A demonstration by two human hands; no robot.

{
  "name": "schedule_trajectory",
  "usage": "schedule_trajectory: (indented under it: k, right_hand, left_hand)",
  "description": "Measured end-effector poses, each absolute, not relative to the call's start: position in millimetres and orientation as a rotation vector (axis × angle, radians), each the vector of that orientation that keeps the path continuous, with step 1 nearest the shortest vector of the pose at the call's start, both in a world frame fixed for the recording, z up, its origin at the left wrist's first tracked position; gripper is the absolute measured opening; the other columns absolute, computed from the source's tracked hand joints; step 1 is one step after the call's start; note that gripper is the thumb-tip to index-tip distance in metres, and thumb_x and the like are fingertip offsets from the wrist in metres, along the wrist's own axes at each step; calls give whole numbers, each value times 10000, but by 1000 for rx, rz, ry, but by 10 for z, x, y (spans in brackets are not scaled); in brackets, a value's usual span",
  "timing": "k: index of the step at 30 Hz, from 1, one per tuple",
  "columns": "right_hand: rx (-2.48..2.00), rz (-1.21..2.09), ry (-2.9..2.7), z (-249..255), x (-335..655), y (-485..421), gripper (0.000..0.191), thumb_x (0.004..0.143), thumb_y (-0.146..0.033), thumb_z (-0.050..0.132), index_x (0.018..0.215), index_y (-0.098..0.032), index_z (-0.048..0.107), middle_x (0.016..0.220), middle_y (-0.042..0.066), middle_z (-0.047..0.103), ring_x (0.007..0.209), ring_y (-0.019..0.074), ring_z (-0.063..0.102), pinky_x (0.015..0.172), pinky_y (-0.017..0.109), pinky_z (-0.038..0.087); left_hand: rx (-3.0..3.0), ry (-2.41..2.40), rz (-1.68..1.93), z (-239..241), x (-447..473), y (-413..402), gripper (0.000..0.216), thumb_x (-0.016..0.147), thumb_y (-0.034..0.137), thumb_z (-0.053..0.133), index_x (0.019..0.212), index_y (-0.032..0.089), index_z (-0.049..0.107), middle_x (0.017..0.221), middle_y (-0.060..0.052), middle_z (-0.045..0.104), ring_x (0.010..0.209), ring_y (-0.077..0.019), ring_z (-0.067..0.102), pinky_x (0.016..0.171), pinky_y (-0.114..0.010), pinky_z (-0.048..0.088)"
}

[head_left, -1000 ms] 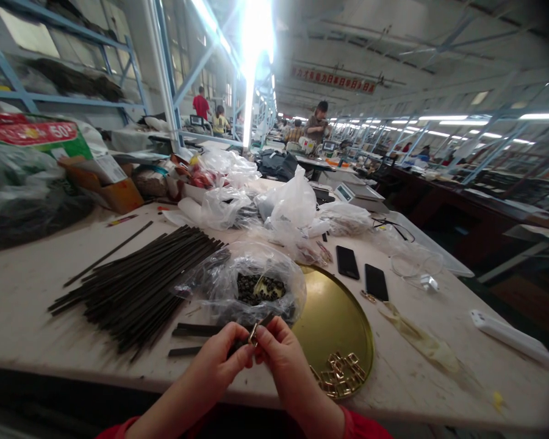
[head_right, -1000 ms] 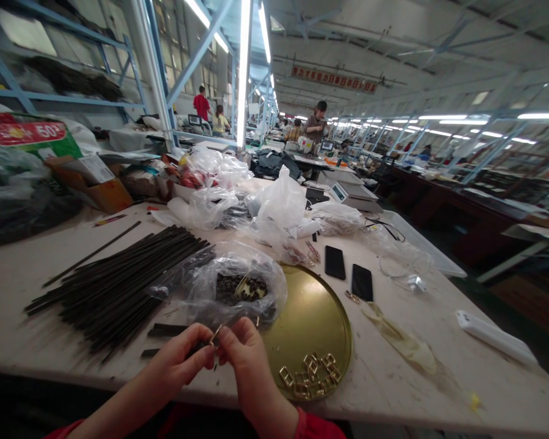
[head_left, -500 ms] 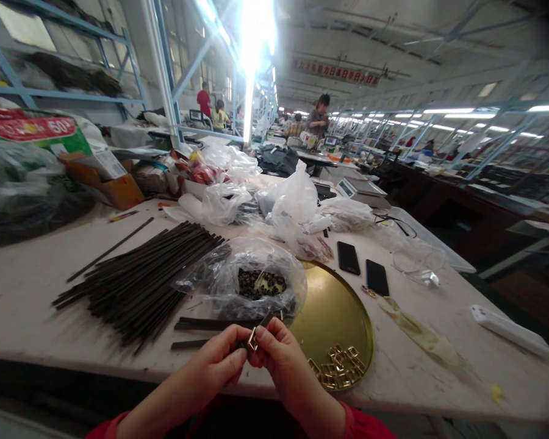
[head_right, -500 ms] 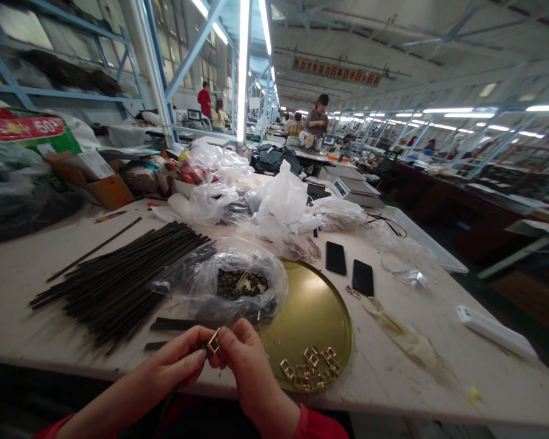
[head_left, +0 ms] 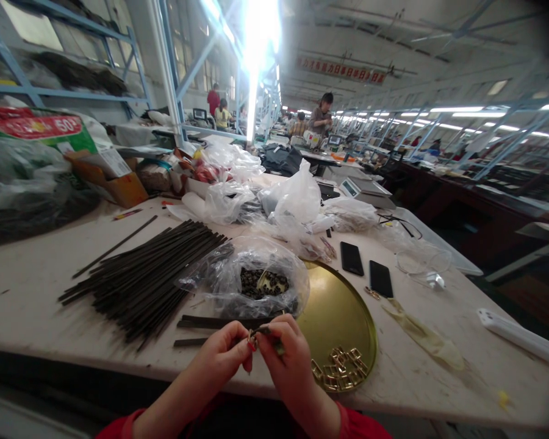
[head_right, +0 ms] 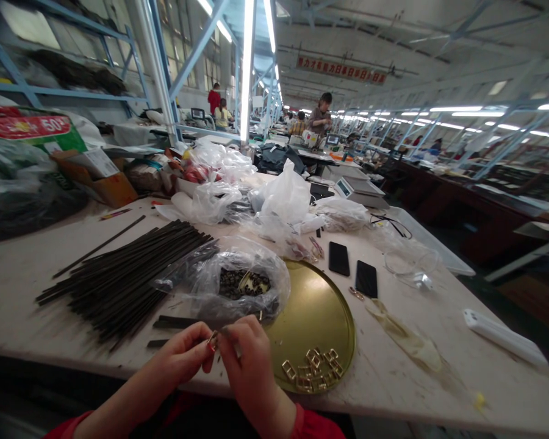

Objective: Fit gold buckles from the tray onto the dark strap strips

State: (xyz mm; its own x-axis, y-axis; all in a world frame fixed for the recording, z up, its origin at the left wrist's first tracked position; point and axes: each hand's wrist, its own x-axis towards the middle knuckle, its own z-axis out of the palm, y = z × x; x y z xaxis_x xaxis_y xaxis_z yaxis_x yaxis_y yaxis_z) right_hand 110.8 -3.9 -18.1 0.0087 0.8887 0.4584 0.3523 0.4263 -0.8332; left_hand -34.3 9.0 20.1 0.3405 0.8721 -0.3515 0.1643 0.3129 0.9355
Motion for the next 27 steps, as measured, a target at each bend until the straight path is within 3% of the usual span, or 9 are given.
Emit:
schedule_trajectory:
  k: [3, 5, 8, 11, 13, 16, 19, 27]
  right_hand:
    - [-1051, 515, -1730, -155, 1173, -53, 135, 772, -112, 537, 858, -201, 590, 770, 16, 542, 701, 138, 511, 626, 251, 392]
    - [-1083, 600, -1667, -122, 1172, -45, 77, 759, -130, 548, 791, -193, 579, 735, 8, 539, 683, 137, 510, 616, 251, 389]
    - [-1187, 1043, -1365, -76, 1132, 2, 118, 752, -217, 554, 659, -188, 487, 608, -29, 495, 572, 114, 468, 547, 235, 372]
    - [-1176, 1436, -1137, -61, 1093, 52, 176, 739, -293, 556, 649, -189, 445, 559, -53, 472, 516, 93, 425, 522, 223, 359]
    - [-1184, 1452, -1106, -70, 1076, 61, 180, 713, -294, 574, 650, -187, 443, 562, -56, 470, 519, 90, 419, 525, 221, 353]
    - [-1271, 1228, -1225, -90, 1059, 40, 157, 680, -253, 599, 636, -182, 466, 570, -48, 479, 535, 98, 424, 524, 224, 346]
    - [-1296, 1062, -1366, -86, 1056, 16, 111, 697, -221, 593, 647, -171, 508, 600, -32, 507, 565, 107, 446, 548, 232, 358]
    - [-1005, 1662, -888, -37, 1030, 61, 216, 719, -333, 636, 718, -164, 501, 575, -48, 538, 500, 82, 488, 510, 215, 360]
  left_hand:
    - [1174, 1144, 634, 231, -342, 87, 221, 675, 396, 547, 641, 190, 476, 503, 66, 502, 444, -82, 319, 439, -199, 230]
    - [1214, 1148, 648, 237, -339, 80, 227, 681, 401, 539, 629, 188, 479, 501, 67, 487, 461, -89, 326, 453, -202, 246]
    - [1268, 1170, 662, 227, -338, 69, 222, 702, 394, 515, 625, 188, 481, 508, 69, 472, 466, -92, 318, 458, -207, 250]
    - [1296, 1173, 657, 193, -343, 66, 208, 720, 381, 504, 656, 183, 501, 513, 67, 481, 462, -95, 325, 462, -210, 260]
    - [1327, 1162, 675, 163, -351, 68, 214, 734, 378, 500, 656, 180, 508, 530, 55, 496, 487, -102, 364, 486, -214, 290]
    - [1381, 1139, 735, 127, -363, 71, 239, 757, 385, 492, 643, 175, 508, 570, 35, 511, 548, -116, 424, 536, -222, 338]
    - [1375, 1138, 734, 108, -379, 72, 227, 768, 377, 492, 670, 172, 511, 579, 39, 502, 500, -95, 390, 478, -206, 314]
    - [1234, 1064, 720, 36, -376, 97, 273, 757, 429, 510, 703, 161, 496, 581, 50, 507, 394, -43, 315, 381, -173, 231]
